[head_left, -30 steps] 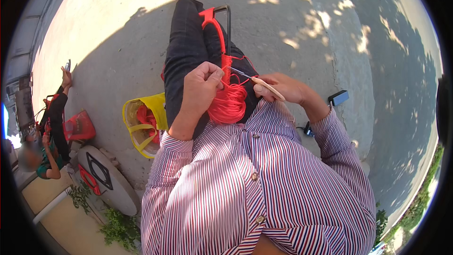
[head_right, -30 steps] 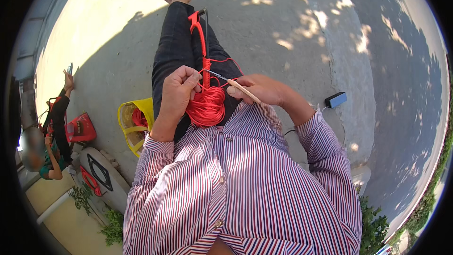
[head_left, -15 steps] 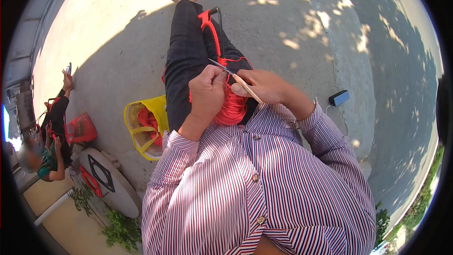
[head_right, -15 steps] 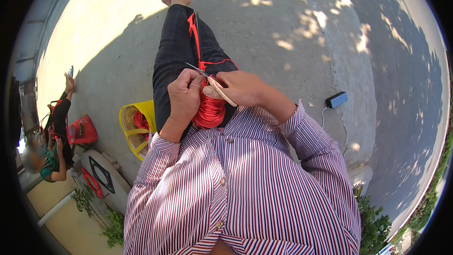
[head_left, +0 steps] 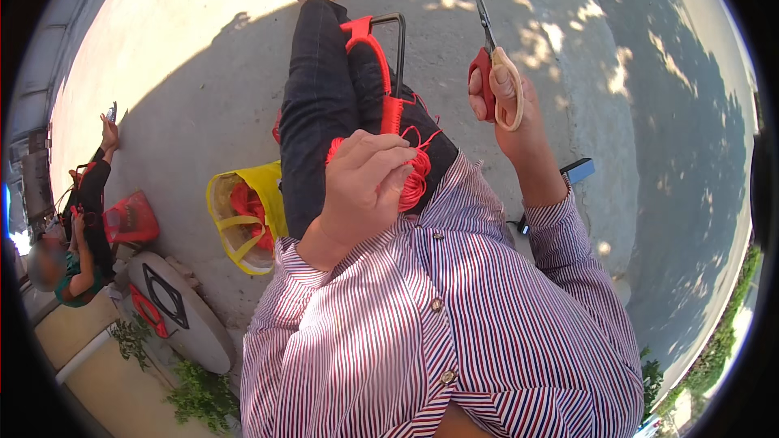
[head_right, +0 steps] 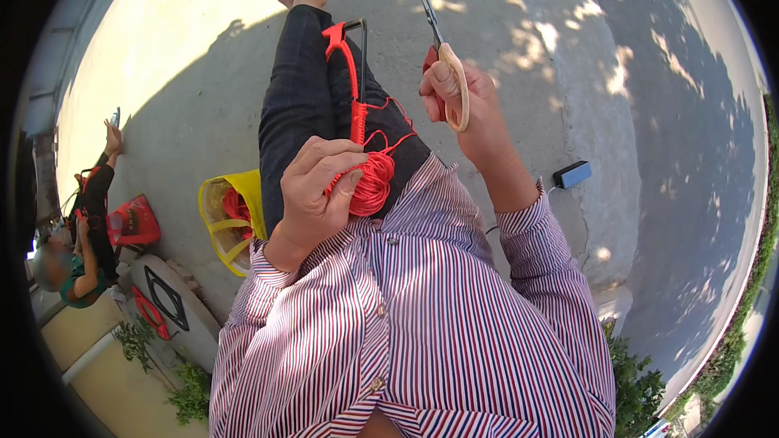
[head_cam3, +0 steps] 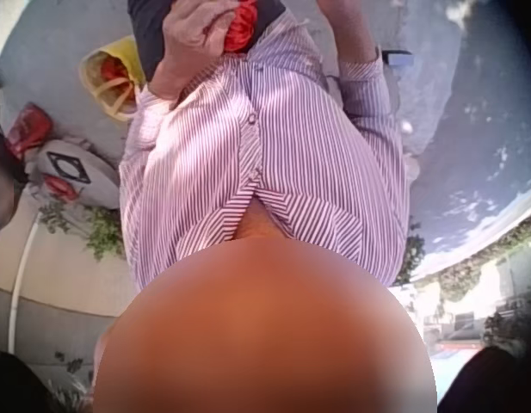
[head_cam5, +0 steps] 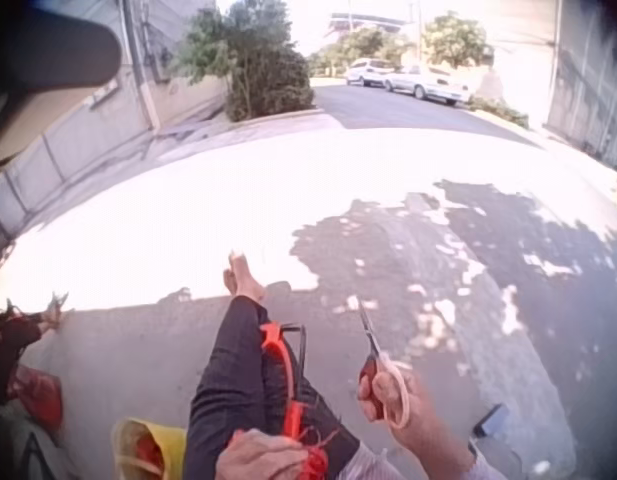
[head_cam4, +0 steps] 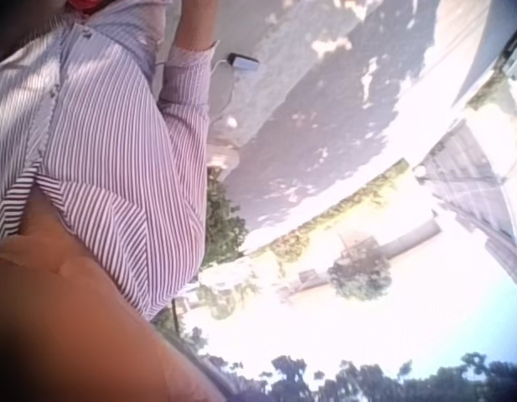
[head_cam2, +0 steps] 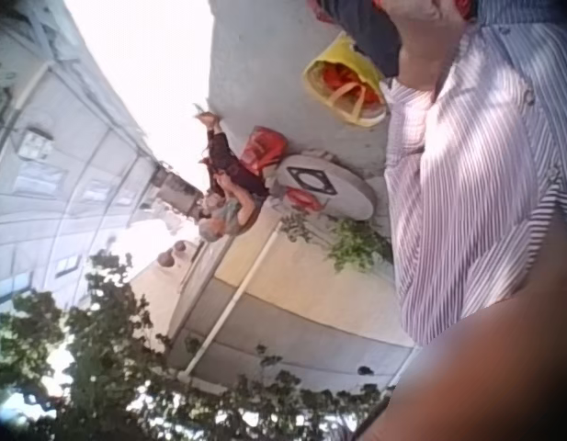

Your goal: Wrapping a red plastic frame component with red string.

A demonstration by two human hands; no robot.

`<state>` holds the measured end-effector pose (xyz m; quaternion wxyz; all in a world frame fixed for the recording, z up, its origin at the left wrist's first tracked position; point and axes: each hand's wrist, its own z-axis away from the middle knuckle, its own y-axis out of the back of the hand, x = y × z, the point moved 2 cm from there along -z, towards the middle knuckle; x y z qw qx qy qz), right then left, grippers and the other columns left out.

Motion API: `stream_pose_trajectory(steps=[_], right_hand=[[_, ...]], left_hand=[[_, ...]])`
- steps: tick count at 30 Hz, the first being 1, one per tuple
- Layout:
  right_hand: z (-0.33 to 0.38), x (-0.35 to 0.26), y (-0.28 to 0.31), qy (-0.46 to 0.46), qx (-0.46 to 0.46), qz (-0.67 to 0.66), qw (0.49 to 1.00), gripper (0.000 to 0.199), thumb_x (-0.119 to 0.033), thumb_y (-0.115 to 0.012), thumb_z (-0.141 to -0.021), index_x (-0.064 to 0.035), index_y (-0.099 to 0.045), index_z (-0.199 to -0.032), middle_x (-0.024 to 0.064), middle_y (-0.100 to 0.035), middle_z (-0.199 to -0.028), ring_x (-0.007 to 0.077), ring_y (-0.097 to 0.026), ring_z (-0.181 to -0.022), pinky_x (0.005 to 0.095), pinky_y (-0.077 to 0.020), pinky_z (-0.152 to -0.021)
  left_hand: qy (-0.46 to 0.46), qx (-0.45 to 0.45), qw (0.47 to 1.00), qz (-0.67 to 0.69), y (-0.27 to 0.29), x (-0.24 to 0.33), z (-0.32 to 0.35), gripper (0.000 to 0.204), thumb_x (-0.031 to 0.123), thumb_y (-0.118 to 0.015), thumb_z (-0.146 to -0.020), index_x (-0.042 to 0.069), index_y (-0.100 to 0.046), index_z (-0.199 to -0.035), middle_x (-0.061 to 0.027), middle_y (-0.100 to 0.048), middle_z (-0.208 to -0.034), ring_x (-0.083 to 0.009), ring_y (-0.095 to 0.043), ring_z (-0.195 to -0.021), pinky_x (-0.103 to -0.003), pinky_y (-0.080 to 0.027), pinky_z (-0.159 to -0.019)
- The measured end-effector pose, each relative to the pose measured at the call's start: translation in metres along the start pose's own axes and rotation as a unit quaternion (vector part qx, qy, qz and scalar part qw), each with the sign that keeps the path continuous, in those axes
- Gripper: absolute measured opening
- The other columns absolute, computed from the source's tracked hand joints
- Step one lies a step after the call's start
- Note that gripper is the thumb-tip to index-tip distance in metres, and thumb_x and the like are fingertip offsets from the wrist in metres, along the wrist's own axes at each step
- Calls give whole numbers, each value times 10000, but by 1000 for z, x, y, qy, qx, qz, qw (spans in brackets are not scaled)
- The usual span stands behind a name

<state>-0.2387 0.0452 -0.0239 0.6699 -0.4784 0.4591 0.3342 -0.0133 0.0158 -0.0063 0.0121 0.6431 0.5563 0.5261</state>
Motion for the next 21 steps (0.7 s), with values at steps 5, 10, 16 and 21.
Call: stream_pose_trajectory(steps=[5, 10, 16, 21], right_hand=[[32, 17, -34, -27, -194, 215, 957, 340, -338, -668, -918, -43, -596, -764, -7, -490, -565, 73, -451, -492, 285, -366, -453], [51, 26, -80, 45, -291, 334, 896, 278, -286, -726, -847, -25, -643, -898, 78, -621, -658, 111, -590, -562, 305, -422, -495], [43, 23, -77, 76, -205, 179, 959, 339, -193, -747, -826, -4, -625, -1079, 92, -655, -975, 148, -640, -759, 274, -512, -695], [39, 29, -72, 69, -208, 320, 922, 313, -190, -740, -814, -14, -637, -1050, 102, -649, -947, 209, -644, -821, 320, -518, -750]], left_hand=[[275, -6, 859, 432, 0, -13, 8, 298, 215, -583, -978, -29, -592, -1149, -63, -596, -1101, -92, -577, -919, -238, -463, -788], [381, 63, 779, 495, 18, 0, 22, 293, 239, -448, -1032, -19, -580, -986, -144, -587, -1088, -177, -587, -974, -308, -483, -891], [341, 278, 786, 434, 99, -21, 64, 298, 267, -411, -1029, 22, -535, -913, -152, -582, -973, -201, -573, -893, -330, -490, -812], [449, 437, 745, 229, 167, -90, 147, 276, 233, -430, -1016, 32, -588, -911, -105, -599, -878, -181, -580, -789, -307, -493, -690]])
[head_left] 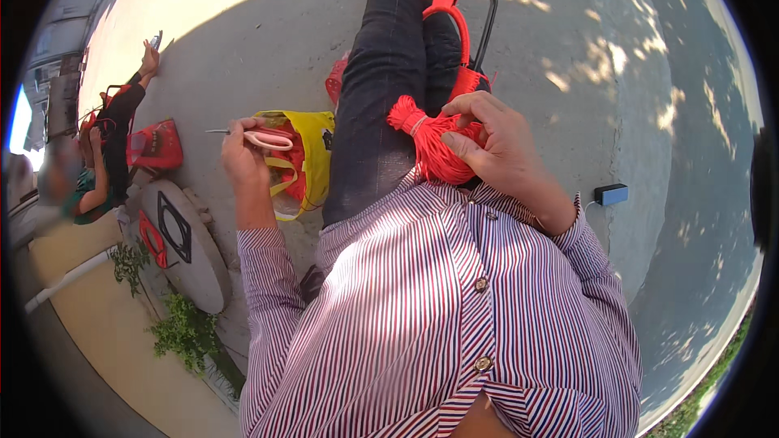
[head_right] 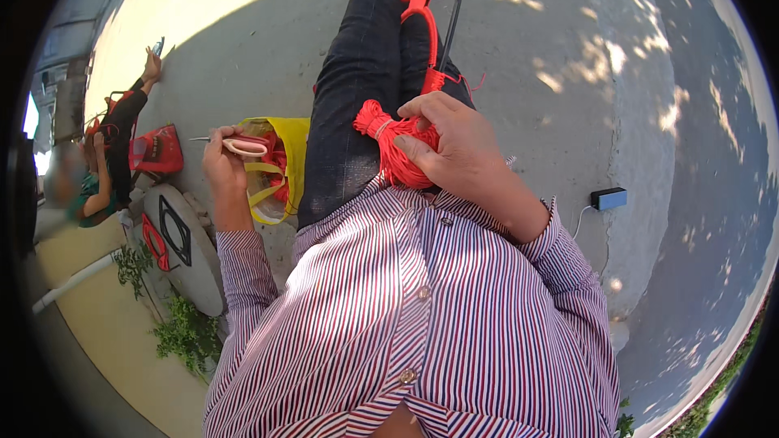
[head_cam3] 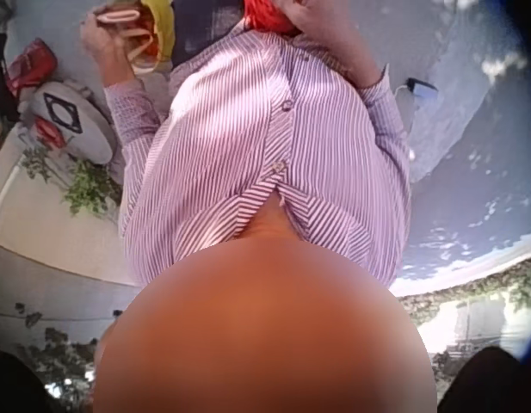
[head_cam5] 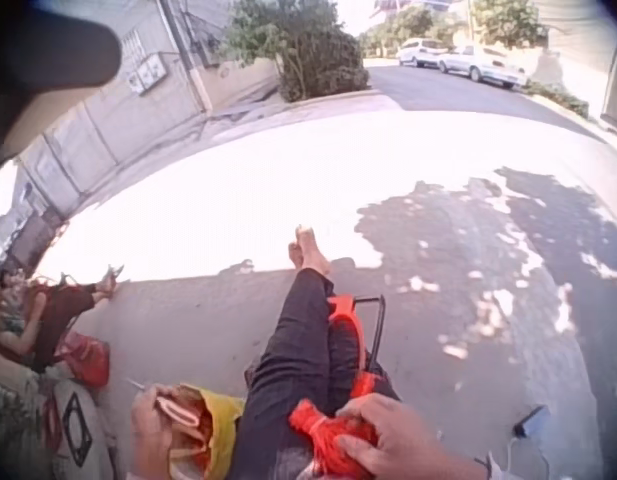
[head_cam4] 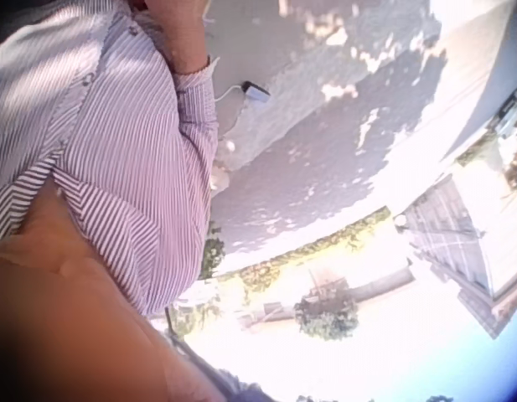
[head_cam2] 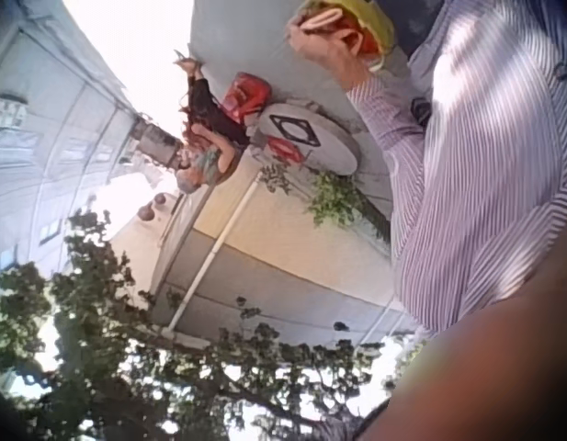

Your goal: Wrapping a red plastic frame component with red string.

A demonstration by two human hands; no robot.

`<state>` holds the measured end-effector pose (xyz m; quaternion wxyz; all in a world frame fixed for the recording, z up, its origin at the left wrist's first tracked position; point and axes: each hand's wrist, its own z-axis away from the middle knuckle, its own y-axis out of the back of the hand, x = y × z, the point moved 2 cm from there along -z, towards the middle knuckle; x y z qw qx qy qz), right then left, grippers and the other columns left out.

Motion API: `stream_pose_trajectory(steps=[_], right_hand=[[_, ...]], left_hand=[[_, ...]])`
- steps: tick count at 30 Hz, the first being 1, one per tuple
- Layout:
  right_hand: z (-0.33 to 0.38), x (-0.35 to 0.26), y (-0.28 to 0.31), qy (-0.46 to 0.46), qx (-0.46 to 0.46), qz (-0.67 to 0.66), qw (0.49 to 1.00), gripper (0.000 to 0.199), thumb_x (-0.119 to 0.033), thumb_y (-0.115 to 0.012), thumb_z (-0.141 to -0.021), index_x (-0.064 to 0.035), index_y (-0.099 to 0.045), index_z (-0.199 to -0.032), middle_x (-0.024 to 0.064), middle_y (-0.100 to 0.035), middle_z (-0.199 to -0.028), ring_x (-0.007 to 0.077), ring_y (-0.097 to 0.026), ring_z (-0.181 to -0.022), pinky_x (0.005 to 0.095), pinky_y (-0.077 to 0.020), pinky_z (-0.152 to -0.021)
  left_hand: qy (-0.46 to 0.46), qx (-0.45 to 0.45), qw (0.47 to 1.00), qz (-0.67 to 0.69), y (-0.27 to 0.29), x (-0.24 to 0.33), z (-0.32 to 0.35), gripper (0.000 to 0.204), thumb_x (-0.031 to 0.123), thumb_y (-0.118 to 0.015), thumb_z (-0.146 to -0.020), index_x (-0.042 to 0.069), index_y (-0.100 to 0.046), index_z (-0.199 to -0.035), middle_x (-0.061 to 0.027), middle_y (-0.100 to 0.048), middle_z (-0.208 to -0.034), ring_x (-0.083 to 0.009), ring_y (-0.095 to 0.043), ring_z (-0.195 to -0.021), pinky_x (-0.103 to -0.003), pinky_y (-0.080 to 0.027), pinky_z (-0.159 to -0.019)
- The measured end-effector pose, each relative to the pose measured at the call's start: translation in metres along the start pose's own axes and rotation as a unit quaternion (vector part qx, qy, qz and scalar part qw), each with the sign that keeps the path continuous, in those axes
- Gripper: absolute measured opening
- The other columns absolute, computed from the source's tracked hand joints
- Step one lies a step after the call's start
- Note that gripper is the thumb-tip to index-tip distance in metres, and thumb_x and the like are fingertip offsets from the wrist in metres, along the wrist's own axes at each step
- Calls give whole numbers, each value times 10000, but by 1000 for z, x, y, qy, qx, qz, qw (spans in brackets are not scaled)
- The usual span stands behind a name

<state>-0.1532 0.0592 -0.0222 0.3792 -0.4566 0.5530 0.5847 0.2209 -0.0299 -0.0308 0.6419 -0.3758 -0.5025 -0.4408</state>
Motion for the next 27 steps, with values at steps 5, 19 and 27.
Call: stream_pose_trajectory(steps=[5, 19, 27], right_hand=[[-4, 4, -12, 94, 12, 243, 965, 353, -268, -746, -774, -23, -652, -1009, 106, -662, -951, 266, -634, -892, 372, -519, -747], [-1, 7, -16, 0, -108, 66, 992, 492, -143, -699, -721, 7, -616, -1182, 160, -667, -1105, 264, -639, -1036, 376, -498, -916], [12, 8, -4, -120, -185, -367, 903, 563, -105, -698, -791, 14, -509, -1307, 80, -607, -1199, 149, -597, -1051, 298, -459, -947]], left_hand=[[65, 106, 947, -296, 99, -76, -29, 329, 294, -499, -989, 19, -607, -845, -68, -607, -726, -140, -581, -564, -254, -424, -475], [-91, -24, 903, -420, -32, -24, 0, 249, 188, -605, -942, -20, -641, -1074, -59, -664, -882, -106, -599, -759, -255, -486, -690], [67, -466, 879, -75, -146, -8, 103, 194, 96, -580, -947, 7, -628, -1113, -28, -652, -974, -43, -536, -737, -188, -432, -641]])
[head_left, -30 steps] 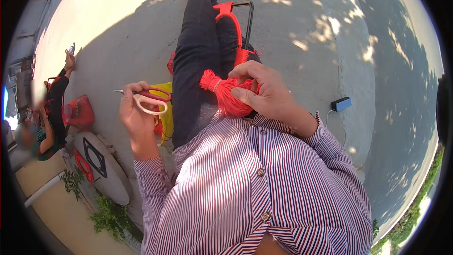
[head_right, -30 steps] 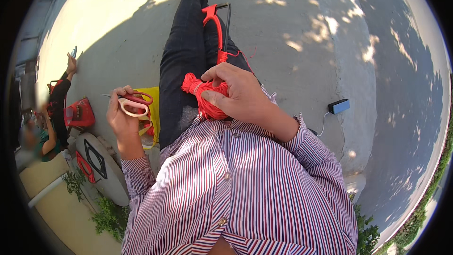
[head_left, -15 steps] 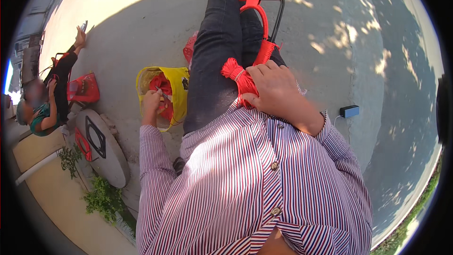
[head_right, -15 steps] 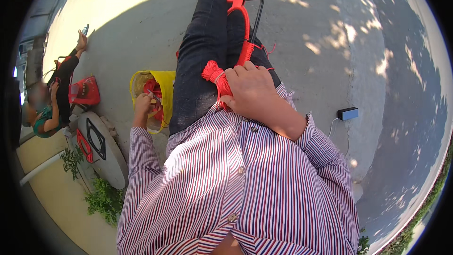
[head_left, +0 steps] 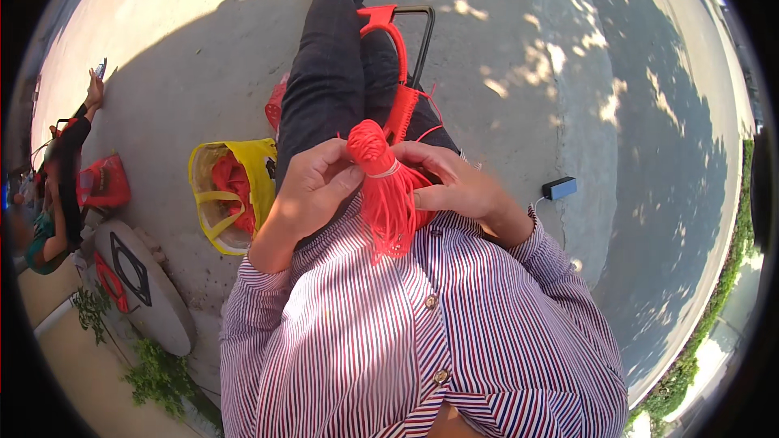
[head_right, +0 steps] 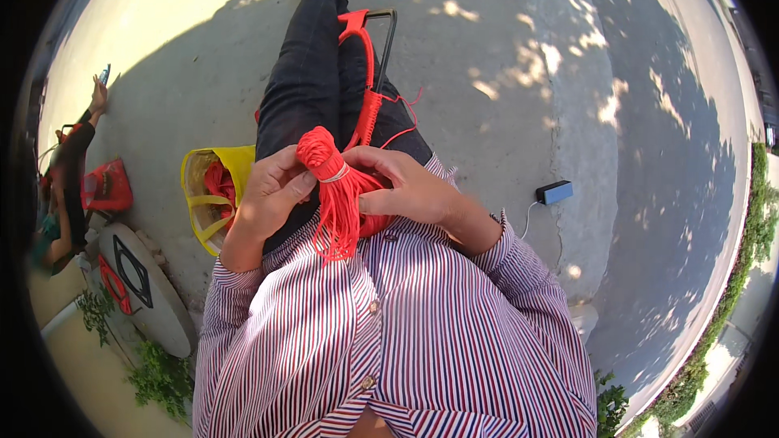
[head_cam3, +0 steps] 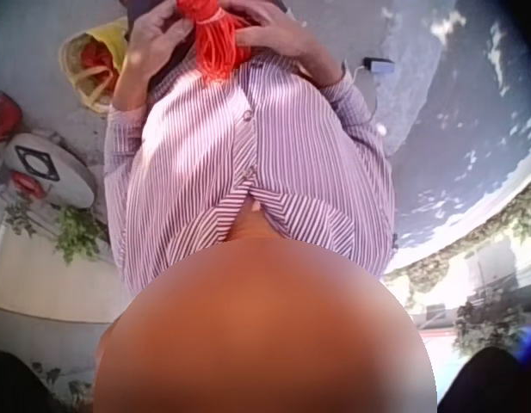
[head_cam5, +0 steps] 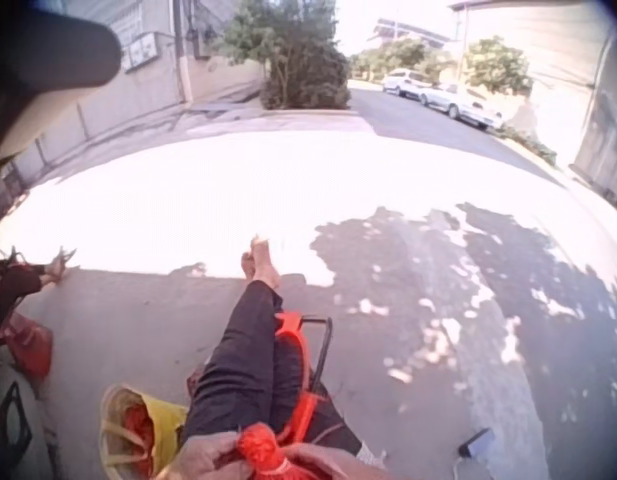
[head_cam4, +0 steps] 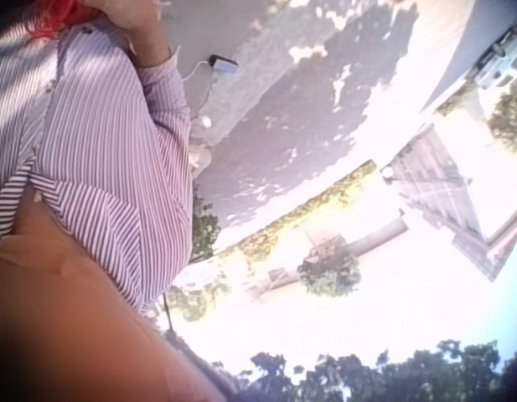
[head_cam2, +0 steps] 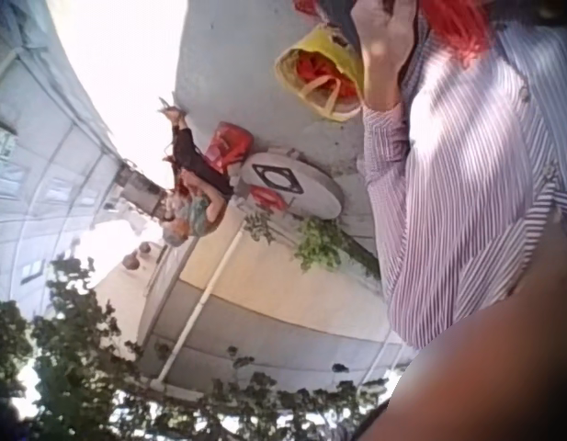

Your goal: Wrapping a red plastic frame component with red string.

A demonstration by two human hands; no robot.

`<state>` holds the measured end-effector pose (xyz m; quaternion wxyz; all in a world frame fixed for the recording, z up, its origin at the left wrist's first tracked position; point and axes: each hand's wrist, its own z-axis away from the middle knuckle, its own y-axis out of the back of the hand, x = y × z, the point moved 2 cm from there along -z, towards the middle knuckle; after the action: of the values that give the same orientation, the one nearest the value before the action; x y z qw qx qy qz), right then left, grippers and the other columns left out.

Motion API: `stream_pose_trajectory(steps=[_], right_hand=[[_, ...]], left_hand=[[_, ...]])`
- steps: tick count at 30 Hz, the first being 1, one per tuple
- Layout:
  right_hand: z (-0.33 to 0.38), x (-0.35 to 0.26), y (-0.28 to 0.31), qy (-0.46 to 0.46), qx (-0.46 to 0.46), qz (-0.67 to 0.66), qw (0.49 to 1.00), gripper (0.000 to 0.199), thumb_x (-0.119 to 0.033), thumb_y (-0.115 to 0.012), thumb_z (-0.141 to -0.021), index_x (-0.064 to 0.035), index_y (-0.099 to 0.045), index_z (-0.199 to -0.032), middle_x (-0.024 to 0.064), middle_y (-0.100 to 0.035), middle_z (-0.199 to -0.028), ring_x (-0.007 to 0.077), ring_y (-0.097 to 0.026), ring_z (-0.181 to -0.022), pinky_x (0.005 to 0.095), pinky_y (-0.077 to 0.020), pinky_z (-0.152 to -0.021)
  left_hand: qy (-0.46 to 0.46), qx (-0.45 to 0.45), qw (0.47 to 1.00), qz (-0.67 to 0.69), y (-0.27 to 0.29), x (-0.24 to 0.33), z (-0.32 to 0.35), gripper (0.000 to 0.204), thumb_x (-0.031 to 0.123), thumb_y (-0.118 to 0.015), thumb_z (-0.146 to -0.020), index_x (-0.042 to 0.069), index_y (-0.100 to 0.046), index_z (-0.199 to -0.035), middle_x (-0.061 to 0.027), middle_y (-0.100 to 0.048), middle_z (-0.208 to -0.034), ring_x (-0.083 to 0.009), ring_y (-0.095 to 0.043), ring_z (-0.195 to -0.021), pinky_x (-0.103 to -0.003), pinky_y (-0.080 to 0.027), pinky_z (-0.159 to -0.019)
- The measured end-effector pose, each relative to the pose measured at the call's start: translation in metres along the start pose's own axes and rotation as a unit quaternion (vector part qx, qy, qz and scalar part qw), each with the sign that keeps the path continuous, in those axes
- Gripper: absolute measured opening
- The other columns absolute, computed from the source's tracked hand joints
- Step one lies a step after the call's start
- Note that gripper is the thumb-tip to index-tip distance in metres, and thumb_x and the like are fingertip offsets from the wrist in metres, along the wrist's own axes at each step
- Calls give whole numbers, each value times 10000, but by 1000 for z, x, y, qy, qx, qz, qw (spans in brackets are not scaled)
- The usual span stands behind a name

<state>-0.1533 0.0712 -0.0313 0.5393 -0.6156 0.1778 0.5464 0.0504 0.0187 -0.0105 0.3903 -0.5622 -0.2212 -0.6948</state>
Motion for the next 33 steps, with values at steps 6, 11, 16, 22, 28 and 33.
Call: stream_pose_trajectory(steps=[6, 11, 16, 22, 28, 33], right_hand=[[17, -5, 1, -88, 157, 11, 984, 422, -139, -742, -774, -1, -579, -1138, 59, -638, -1032, 125, -612, -936, 294, -484, -847], [25, -5, 59, 70, 297, -81, 949, 301, -27, -656, -767, 15, -581, -1056, 78, -647, -917, 143, -627, -838, 293, -502, -773], [17, 3, 78, 3, 308, 18, 951, 308, -44, -651, -771, 25, -574, -1061, 99, -656, -929, 152, -636, -841, 298, -513, -782], [-18, 14, 74, 2, 285, 1, 958, 322, -38, -660, -771, 13, -581, -1078, 77, -655, -977, 134, -625, -891, 283, -504, -828], [-34, 21, 78, 31, 281, 6, 959, 380, -33, -688, -766, -17, -589, -1132, 50, -655, -998, 105, -603, -898, 272, -494, -831], [-34, 21, 72, 50, 310, 101, 944, 422, -60, -716, -767, -25, -584, -1166, 36, -656, -989, 99, -592, -886, 274, -491, -816]], left_hand=[[-1, -15, 998, -53, -4, -9, -23, 164, 53, -588, -937, 7, -625, -1090, -4, -662, -929, -36, -551, -751, -190, -443, -647], [-79, 69, 940, -324, -9, -6, -69, 178, 79, -715, -839, -6, -617, -961, -45, -639, -803, -83, -551, -643, -255, -452, -585], [-192, 103, 876, -430, -30, -17, -101, 206, 59, -745, -777, -9, -616, -921, -77, -604, -726, -177, -574, -591, -302, -449, -566], [-136, 95, 934, -316, -24, -34, -107, 88, 21, -680, -844, -13, -613, -891, -53, -622, -702, -107, -572, -593, -273, -459, -550], [-42, 87, 967, -236, -21, -35, -106, 32, 29, -627, -904, 3, -619, -888, 3, -604, -702, -52, -554, -585, -211, -452, -539], [20, 85, 979, -185, -21, -33, -104, 46, 47, -630, -912, 6, -616, -898, 3, -609, -719, -57, -563, -595, -208, -460, -552]])
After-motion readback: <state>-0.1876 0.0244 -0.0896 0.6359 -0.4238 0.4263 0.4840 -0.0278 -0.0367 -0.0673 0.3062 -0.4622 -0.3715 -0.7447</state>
